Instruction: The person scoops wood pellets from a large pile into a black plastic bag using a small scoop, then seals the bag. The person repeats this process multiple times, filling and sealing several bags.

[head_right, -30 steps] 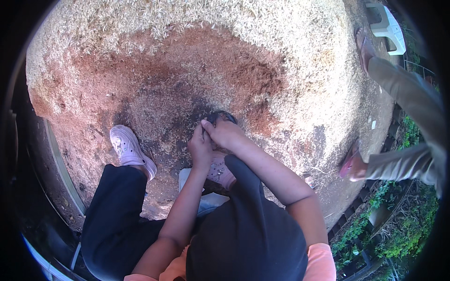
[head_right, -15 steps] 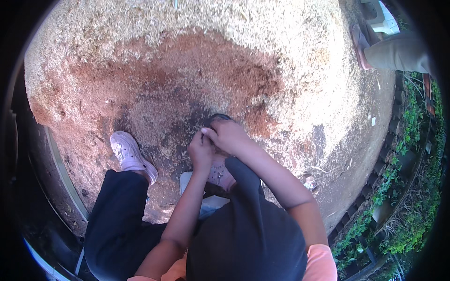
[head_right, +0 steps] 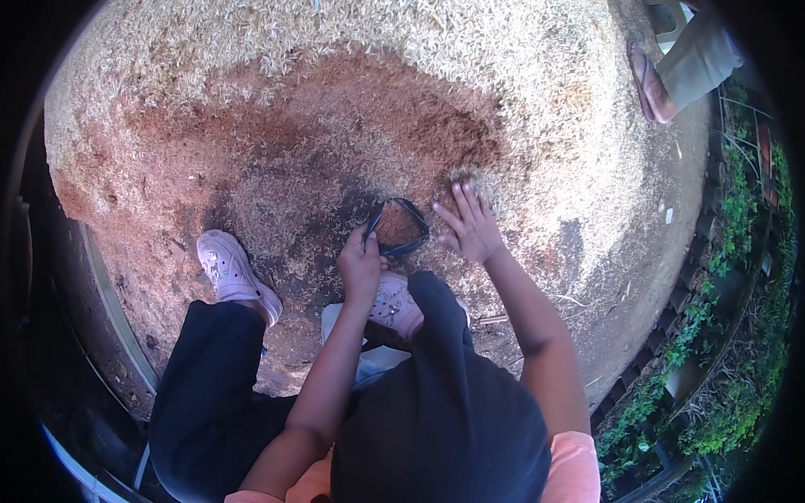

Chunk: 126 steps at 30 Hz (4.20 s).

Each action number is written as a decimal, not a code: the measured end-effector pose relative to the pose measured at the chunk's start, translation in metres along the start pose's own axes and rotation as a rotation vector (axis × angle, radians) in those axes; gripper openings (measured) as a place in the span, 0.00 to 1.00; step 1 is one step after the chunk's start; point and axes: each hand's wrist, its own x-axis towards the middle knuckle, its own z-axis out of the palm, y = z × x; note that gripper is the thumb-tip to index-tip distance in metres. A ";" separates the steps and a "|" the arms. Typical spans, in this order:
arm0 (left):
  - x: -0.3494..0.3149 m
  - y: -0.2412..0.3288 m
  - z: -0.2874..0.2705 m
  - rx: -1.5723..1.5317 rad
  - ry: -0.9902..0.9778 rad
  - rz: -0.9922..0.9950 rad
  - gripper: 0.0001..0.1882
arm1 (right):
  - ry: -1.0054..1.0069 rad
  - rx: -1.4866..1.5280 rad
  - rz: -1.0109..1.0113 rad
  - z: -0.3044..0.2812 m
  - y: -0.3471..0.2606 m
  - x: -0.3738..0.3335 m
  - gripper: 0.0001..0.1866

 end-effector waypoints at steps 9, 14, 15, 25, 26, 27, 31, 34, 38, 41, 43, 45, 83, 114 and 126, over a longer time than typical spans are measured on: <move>0.004 -0.002 0.006 0.104 0.013 0.063 0.14 | 0.022 0.012 -0.185 -0.040 0.010 0.120 0.34; 0.006 -0.004 0.006 0.133 -0.005 0.073 0.16 | -0.034 -0.154 -0.167 -0.031 0.000 0.107 0.29; 0.007 -0.004 0.006 0.147 -0.009 0.074 0.16 | -0.034 -0.099 -0.140 -0.028 -0.002 0.099 0.28; 0.013 -0.017 0.009 0.162 -0.024 0.101 0.21 | 0.108 1.184 0.548 -0.070 -0.016 0.082 0.21; 0.014 -0.019 0.010 0.148 -0.025 0.093 0.21 | 0.052 1.457 0.639 -0.079 -0.019 0.081 0.20; 0.015 -0.020 0.010 0.155 -0.028 0.072 0.21 | 0.068 1.497 0.625 -0.088 -0.024 0.078 0.19; 0.015 -0.021 0.012 0.147 -0.025 0.063 0.22 | 0.017 1.772 0.560 -0.107 -0.054 0.067 0.18; 0.015 -0.019 0.011 0.143 -0.023 0.071 0.22 | -0.065 1.921 0.549 -0.100 -0.074 0.062 0.18; 0.013 -0.013 0.008 0.149 -0.041 0.031 0.23 | -0.113 1.827 0.519 -0.080 -0.086 0.055 0.18; 0.011 -0.008 0.008 0.153 -0.052 0.024 0.23 | -0.047 1.691 0.445 -0.066 -0.090 0.052 0.17; 0.010 -0.006 0.006 0.174 -0.071 -0.002 0.23 | 0.050 1.517 0.398 -0.062 -0.091 0.052 0.15; 0.009 -0.004 0.006 0.196 -0.073 -0.002 0.23 | 0.004 1.412 0.430 -0.062 -0.088 0.052 0.12; 0.005 0.024 -0.007 0.650 -0.082 0.045 0.18 | 0.002 0.367 0.357 -0.098 -0.070 0.051 0.13; 0.026 -0.010 -0.010 0.257 -0.075 0.275 0.11 | 0.084 0.855 0.381 -0.077 -0.075 0.052 0.12; 0.018 0.010 -0.009 0.257 -0.011 0.156 0.07 | 0.140 0.672 0.304 -0.106 -0.076 0.065 0.12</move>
